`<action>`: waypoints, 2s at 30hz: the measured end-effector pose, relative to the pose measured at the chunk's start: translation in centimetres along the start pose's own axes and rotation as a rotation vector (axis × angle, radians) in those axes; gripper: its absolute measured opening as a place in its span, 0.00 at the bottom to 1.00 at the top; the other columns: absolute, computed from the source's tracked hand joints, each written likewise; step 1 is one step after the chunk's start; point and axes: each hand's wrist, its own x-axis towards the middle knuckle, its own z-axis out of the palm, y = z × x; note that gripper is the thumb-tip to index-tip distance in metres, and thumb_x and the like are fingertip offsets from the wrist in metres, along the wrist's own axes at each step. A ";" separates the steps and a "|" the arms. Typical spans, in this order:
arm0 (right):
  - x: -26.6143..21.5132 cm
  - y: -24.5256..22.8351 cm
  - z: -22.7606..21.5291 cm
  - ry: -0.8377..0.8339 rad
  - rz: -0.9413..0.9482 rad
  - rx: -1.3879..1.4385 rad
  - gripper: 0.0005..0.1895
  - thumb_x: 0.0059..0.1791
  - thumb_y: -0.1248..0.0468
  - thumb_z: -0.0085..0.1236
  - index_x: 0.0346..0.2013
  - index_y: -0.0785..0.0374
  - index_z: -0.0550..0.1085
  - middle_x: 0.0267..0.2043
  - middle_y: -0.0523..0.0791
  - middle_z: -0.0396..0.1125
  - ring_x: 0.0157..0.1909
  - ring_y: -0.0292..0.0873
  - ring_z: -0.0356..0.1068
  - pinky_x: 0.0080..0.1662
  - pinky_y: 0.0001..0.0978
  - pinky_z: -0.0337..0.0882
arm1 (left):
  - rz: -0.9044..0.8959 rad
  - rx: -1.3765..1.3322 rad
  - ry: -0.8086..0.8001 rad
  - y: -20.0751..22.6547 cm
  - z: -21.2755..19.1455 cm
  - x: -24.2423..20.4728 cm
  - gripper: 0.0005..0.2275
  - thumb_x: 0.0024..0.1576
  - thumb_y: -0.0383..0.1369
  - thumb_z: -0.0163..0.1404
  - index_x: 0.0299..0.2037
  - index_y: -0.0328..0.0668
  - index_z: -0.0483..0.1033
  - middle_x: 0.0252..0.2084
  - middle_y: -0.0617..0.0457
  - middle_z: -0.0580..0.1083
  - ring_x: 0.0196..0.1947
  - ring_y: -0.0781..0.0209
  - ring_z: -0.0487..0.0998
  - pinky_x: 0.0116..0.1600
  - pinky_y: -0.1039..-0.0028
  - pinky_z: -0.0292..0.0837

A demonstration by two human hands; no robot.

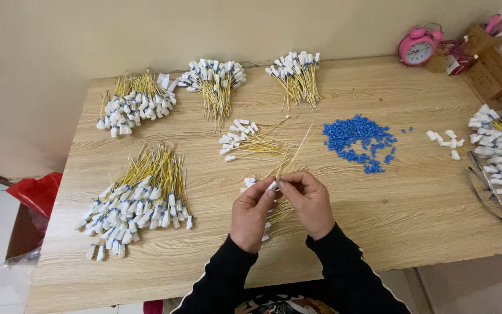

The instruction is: Assembling small plastic components onto thin yellow wires at a workbench

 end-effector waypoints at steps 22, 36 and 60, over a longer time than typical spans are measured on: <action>-1.3 -1.6 1.1 -0.027 -0.338 -0.380 0.09 0.45 0.74 0.56 0.39 0.67 0.77 0.32 0.50 0.68 0.36 0.46 0.71 0.37 0.35 0.73 | 0.093 0.142 0.032 -0.3 -0.5 0.7 0.12 0.57 0.25 0.50 0.51 0.37 0.78 0.39 0.50 0.80 0.35 0.69 0.77 0.40 0.84 0.73; 0.3 -1.7 0.5 0.011 -0.192 -0.400 0.04 0.48 0.67 0.58 0.34 0.66 0.77 0.27 0.50 0.70 0.31 0.46 0.72 0.36 0.36 0.72 | 0.205 0.214 0.001 -0.1 0.1 1.3 0.12 0.57 0.23 0.49 0.50 0.36 0.78 0.38 0.48 0.79 0.38 0.68 0.73 0.49 0.71 0.73; -1.2 -1.0 1.7 0.044 -0.223 -0.322 0.13 0.48 0.73 0.52 0.46 0.67 0.76 0.37 0.50 0.67 0.38 0.41 0.69 0.40 0.33 0.71 | 0.044 0.067 0.103 -1.6 -0.3 1.6 0.12 0.58 0.28 0.51 0.51 0.40 0.78 0.35 0.51 0.79 0.31 0.70 0.77 0.36 0.86 0.71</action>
